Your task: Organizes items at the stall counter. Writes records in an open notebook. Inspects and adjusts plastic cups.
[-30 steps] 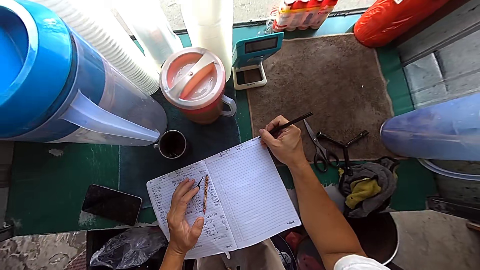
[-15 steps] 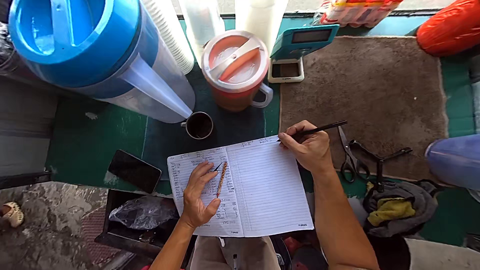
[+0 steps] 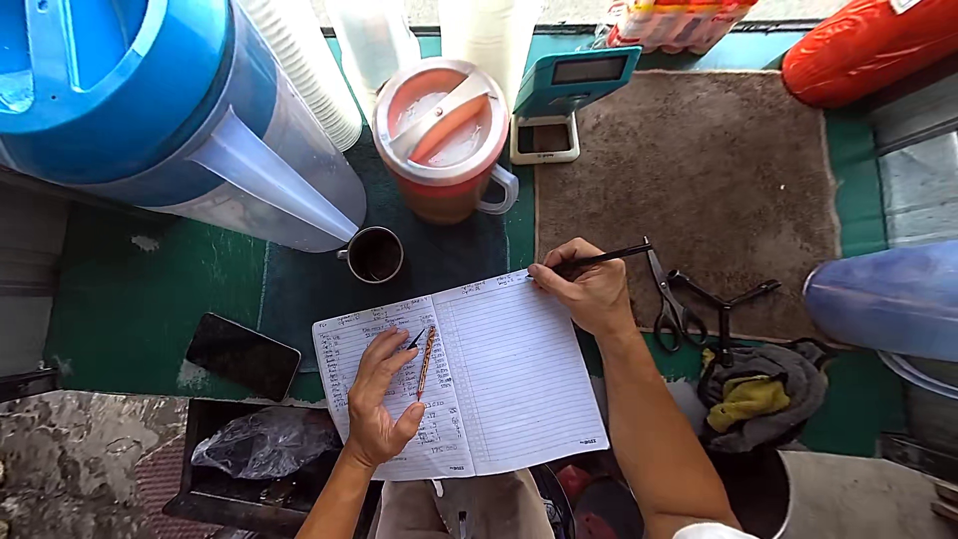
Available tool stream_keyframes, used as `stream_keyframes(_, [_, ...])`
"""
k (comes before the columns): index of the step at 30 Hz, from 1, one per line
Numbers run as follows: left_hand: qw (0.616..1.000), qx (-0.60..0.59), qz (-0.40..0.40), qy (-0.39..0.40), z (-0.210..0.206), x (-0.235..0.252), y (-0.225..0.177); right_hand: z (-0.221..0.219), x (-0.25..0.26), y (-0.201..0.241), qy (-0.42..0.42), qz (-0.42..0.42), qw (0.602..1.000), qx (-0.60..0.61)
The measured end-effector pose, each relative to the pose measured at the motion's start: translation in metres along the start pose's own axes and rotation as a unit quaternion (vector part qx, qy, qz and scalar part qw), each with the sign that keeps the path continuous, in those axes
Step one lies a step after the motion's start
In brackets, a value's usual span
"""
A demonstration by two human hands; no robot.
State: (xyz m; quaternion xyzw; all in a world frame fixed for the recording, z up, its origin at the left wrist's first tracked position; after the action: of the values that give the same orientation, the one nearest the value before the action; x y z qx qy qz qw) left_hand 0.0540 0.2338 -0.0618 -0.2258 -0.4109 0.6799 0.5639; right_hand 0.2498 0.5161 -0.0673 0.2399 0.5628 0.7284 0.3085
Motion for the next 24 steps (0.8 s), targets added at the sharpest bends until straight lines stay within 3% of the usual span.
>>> stream_keyframes(24, [1.0, -0.003, 0.0, -0.005, -0.0001, 0.0004, -0.0011, -0.0018, 0.0009, -0.0013, -0.038, 0.013, 0.999, -0.01])
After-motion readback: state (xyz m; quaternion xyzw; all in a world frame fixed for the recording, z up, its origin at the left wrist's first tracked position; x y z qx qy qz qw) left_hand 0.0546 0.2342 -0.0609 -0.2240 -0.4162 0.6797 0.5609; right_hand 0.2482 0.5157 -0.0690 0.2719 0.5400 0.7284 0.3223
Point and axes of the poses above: each hand's wrist, its own x-axis towards the middle knuckle, its own z-axis out of the back of the hand, y = z × x, the point moved 2 cm from there along x, towards the middle knuckle, and after that the axes turned 11 degrees about y, right-handed, at the moved point
